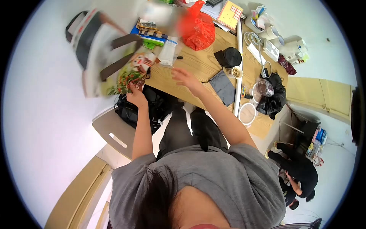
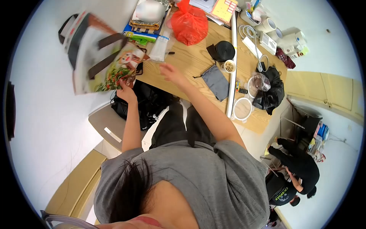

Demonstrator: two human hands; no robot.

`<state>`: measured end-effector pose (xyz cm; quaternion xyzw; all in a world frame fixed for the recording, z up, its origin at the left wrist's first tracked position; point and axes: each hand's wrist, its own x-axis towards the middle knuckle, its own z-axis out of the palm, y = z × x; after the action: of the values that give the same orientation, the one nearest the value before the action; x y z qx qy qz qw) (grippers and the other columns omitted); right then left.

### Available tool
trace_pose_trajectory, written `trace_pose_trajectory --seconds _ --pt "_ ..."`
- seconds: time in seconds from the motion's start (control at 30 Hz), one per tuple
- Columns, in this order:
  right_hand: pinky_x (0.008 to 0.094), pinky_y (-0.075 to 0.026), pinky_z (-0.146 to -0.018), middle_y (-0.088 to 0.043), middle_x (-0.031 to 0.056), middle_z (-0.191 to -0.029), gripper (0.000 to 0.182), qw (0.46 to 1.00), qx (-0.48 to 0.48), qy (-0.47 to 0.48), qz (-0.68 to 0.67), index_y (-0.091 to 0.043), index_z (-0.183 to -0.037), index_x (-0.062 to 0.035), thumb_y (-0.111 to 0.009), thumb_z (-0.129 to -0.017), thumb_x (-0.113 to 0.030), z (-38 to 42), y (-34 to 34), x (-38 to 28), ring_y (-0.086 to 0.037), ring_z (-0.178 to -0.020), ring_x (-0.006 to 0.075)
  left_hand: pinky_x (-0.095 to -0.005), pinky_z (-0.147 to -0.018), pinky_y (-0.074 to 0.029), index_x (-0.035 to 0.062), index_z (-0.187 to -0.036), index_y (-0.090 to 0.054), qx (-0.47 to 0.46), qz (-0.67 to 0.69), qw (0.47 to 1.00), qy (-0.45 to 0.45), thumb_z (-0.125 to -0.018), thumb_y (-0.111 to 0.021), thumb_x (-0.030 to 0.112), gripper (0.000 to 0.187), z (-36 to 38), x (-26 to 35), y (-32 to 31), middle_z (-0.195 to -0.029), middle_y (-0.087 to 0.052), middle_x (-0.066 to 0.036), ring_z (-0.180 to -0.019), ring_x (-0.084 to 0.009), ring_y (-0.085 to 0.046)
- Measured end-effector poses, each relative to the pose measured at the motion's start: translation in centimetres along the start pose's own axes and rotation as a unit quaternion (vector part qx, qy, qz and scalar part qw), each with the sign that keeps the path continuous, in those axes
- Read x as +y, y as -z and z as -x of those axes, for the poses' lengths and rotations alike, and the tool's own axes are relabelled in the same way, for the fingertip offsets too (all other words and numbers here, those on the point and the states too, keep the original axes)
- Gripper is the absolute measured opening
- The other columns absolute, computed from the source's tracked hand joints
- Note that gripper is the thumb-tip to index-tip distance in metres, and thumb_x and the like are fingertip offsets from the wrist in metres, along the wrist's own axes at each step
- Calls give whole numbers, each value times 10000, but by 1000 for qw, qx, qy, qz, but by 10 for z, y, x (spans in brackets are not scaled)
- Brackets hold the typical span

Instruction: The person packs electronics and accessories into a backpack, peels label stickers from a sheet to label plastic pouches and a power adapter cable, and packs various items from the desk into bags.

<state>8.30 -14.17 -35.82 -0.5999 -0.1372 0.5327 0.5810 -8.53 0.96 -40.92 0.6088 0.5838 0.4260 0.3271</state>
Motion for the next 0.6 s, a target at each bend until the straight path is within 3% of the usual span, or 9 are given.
trace_pose_trajectory --seconds 0.1,0.13,0.23,0.3,0.37,0.4,0.5,0.6 --pt "314 -419 -863 -559 71 -1125 443 994 4 -34 104 -489 -1234 -65 -547 -869 -309 -6 -1 38 -529 -1017 176 -271 -487 -444 -149 -625 -556 32 100 994 26 -908 -560 303 533 -9 -8 10 -570 -591 -117 -540 -140 -561" --pt "304 -431 -843 -587 82 -1074 429 992 20 -38 121 -514 -1206 -42 -564 -853 -280 -6 -1 47 -551 -979 188 -255 -529 -463 -139 -770 -573 17 107 991 74 -908 -566 265 427 -10 -1 14 -703 -629 -106 -616 -140 -593" --pt "292 -442 -827 -617 101 -1017 413 985 29 -62 161 -541 -1177 -27 -578 -835 -256 -8 -7 77 -573 -945 203 -300 -579 -487 -129 -960 -529 -17 164 986 17 -892 -591 238 379 -14 -22 -4 -882 -639 -145 -717 -169 -619" --pt "293 -442 -830 -620 105 -1012 409 980 20 -70 187 -543 -1176 -37 -576 -833 -259 -10 -10 85 -575 -946 208 -396 -610 -483 -100 -951 -527 -37 40 995 -79 -857 -628 302 425 -16 -38 -27 -881 -626 -209 -730 -282 -626" --pt "296 -443 -832 -624 105 -1009 404 975 6 -69 213 -545 -1175 -48 -574 -831 -259 -8 -18 86 -577 -945 215 -395 -594 -473 -91 -823 -563 -190 -187 961 69 -867 -580 402 496 -26 -68 -44 -741 -606 -202 -668 -326 -610" --pt "299 -447 -826 -627 101 -1001 402 974 13 -62 217 -547 -1172 -52 -575 -827 -256 -9 -20 85 -582 -934 219 -389 -528 -459 -80 -727 -565 -210 -240 940 123 -875 -529 470 571 -28 -64 -48 -661 -575 -189 -590 -337 -587" --pt "296 -462 -788 -627 89 -987 399 971 25 -47 233 -542 -1177 -57 -581 -827 -244 -10 -22 77 -587 -891 204 -363 -472 -454 -87 -754 -564 -230 -227 943 86 -874 -527 477 578 -38 -69 -51 -648 -583 -183 -550 -307 -596" --pt "278 -479 -738 -612 81 -995 405 969 20 -38 244 -524 -1197 -55 -588 -839 -232 -16 -21 62 -581 -857 163 -347 -458 -458 -85 -756 -570 -103 -50 979 -169 -868 -558 440 538 -38 -66 -57 -615 -588 -167 -519 -283 -603"
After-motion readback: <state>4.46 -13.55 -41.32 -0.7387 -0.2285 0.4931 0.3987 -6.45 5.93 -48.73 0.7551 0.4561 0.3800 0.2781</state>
